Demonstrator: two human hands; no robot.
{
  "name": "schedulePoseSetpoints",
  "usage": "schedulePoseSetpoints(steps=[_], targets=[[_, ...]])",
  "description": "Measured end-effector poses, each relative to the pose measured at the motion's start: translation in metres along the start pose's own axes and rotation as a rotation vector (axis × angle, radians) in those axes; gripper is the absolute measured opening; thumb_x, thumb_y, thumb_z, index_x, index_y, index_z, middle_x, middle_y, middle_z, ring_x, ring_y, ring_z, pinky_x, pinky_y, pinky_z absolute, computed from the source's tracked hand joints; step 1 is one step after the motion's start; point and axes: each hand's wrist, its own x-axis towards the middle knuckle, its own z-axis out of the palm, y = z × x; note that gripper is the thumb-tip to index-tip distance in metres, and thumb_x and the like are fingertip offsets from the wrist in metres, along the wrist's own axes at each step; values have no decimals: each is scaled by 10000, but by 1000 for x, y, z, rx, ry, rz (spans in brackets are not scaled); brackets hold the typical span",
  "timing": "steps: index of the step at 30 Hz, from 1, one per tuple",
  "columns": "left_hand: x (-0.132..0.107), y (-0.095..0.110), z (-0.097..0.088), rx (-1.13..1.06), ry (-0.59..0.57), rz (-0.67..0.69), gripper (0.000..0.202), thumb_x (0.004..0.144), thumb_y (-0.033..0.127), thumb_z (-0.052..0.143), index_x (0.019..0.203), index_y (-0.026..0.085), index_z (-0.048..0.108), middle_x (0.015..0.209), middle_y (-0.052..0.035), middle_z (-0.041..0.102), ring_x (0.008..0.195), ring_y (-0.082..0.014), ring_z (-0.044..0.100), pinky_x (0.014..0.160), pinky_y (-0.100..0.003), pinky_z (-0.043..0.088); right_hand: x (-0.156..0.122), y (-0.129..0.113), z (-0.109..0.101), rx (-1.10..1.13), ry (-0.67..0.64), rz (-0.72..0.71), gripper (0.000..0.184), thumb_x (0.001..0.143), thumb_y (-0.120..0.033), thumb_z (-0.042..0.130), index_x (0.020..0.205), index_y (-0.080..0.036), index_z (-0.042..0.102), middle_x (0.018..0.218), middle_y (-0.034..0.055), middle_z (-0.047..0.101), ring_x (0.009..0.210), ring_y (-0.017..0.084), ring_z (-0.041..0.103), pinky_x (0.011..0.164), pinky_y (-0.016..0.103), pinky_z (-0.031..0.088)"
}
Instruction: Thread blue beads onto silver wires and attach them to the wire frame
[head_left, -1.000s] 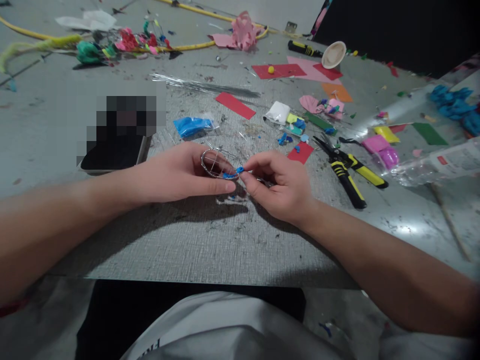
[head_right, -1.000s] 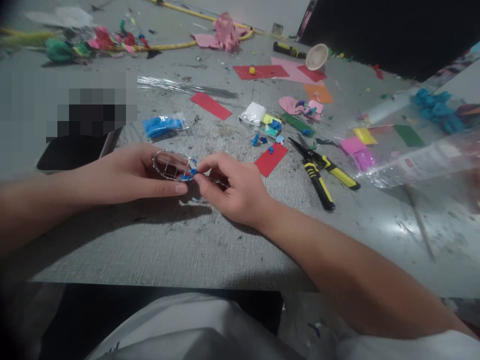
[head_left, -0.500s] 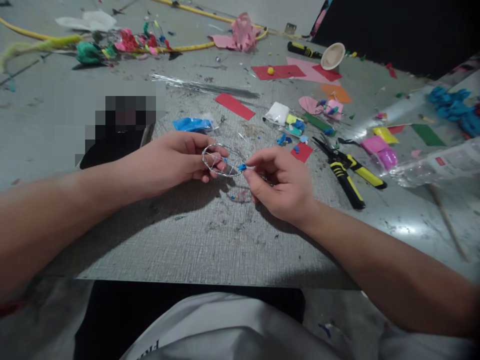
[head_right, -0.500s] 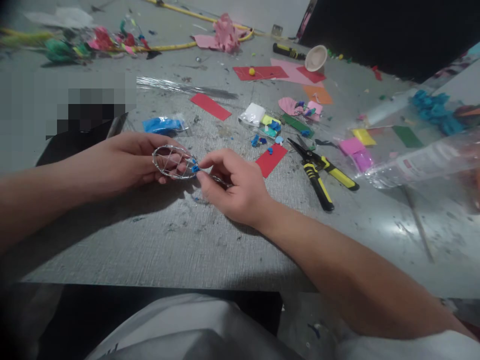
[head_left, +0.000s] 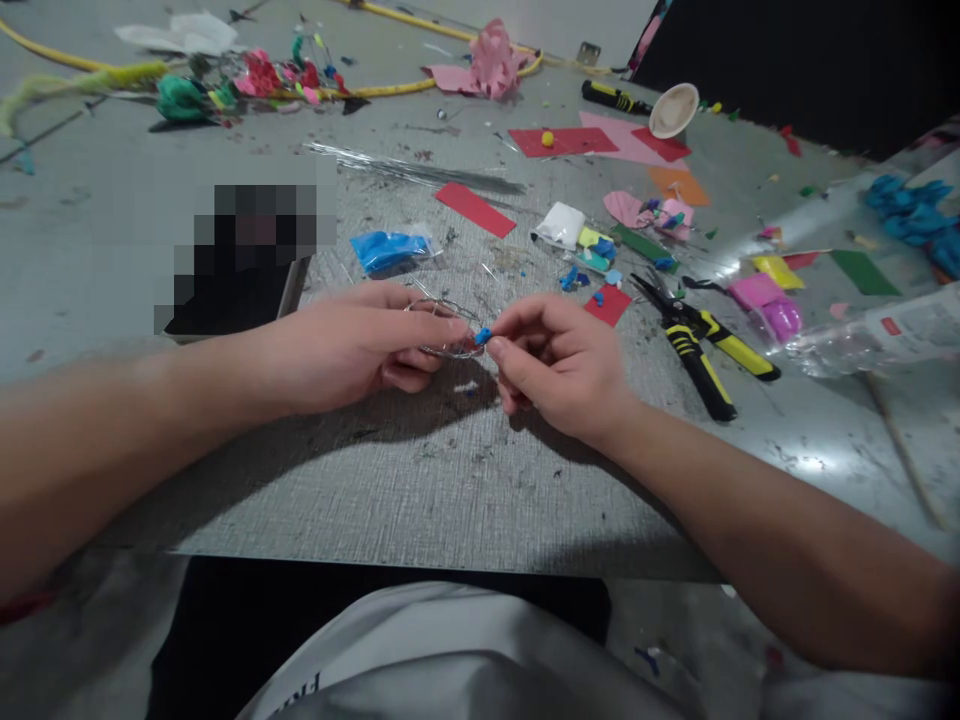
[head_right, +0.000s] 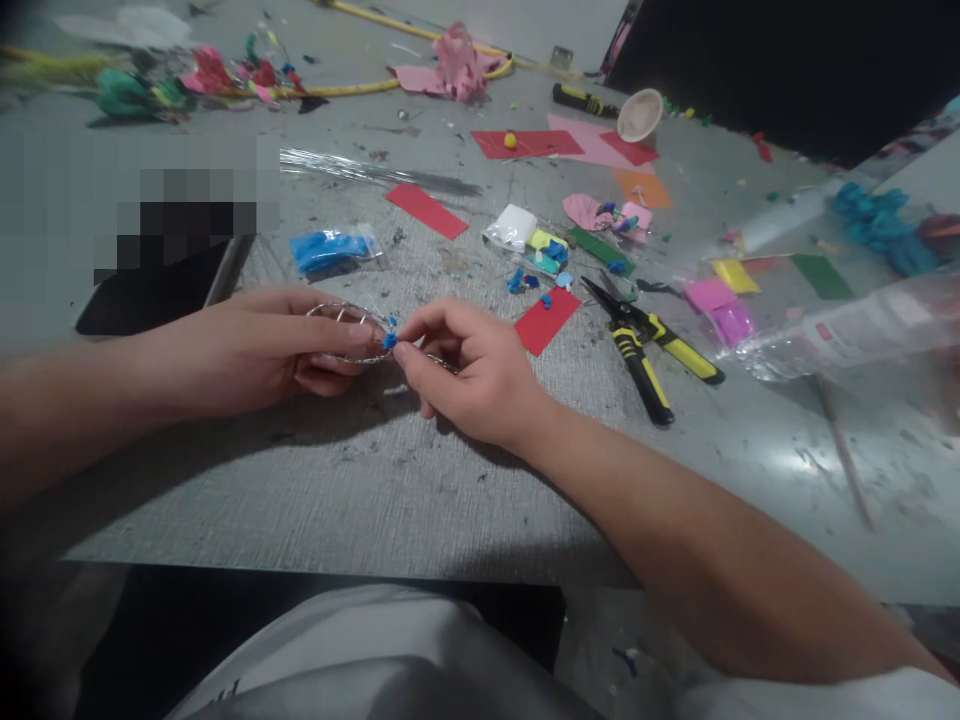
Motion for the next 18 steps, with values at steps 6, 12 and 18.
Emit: schedulePoseSetpoints(steps=[6, 12, 18], targets=[[2, -4, 1, -5, -57, 14, 481, 797, 365, 945, 619, 181, 537, 609, 45, 337, 532, -70, 278, 452, -243, 216, -1, 1, -2, -7, -37, -2, 223, 1011, -432, 712, 1065, -235, 624, 731, -56, 655, 510, 96, 639, 466, 225, 497], [3, -8, -1, 4, -62, 33, 427, 863, 288, 864, 632, 169, 525, 614, 43, 348, 521, -60, 309, 443, -198, 251, 0, 0, -2, -11, -38, 1, 197, 1013, -420, 711, 1050, -237, 648, 751, -49, 663, 512, 95, 654, 462, 221, 493], [1, -8, -3, 143, -24, 43, 336, 907, 276, 807, 677, 178, 582, 605, 30, 385, 520, -75, 335, 450, -206, 242, -1, 0, -2, -45, -32, 7, 206, 1011, -435, 714, 1059, -245, 653, 756, -45, 674, 525, 97, 651, 468, 220, 494]])
